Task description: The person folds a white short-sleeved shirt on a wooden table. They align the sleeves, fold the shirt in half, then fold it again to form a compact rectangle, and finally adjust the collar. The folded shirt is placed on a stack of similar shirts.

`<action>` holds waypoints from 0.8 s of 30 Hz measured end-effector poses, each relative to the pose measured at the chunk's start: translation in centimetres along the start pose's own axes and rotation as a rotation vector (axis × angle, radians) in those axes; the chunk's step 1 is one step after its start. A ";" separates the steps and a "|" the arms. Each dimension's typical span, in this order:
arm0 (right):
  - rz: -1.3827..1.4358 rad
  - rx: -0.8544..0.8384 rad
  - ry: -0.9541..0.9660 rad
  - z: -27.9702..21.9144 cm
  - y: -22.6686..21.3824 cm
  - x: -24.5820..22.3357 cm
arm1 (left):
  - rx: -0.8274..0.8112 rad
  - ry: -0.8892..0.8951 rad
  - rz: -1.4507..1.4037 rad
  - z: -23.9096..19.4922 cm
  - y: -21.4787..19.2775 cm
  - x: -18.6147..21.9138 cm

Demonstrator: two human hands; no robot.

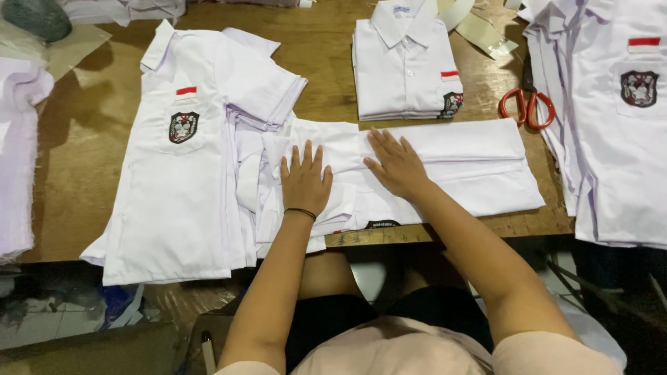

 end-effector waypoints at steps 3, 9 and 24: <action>-0.011 -0.013 0.104 -1.1 0.2 4.0 | 0.011 0.009 0.011 0.0 0.4 -0.2; -0.046 -0.064 0.280 -4.6 -0.6 12.2 | 0.027 0.020 0.005 0.0 0.3 -0.3; 0.197 0.583 0.143 -5.0 0.4 14.7 | -0.247 -0.008 -0.047 0.7 -1.0 -0.4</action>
Point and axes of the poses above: each hand's wrist, its own z-axis towards the middle knuckle, its own y-axis out of the palm, x = y × z, the point moved 5 cm from there along z, towards the middle knuckle, and after that the axes turned 10 degrees about -z, right-handed, at the moved point
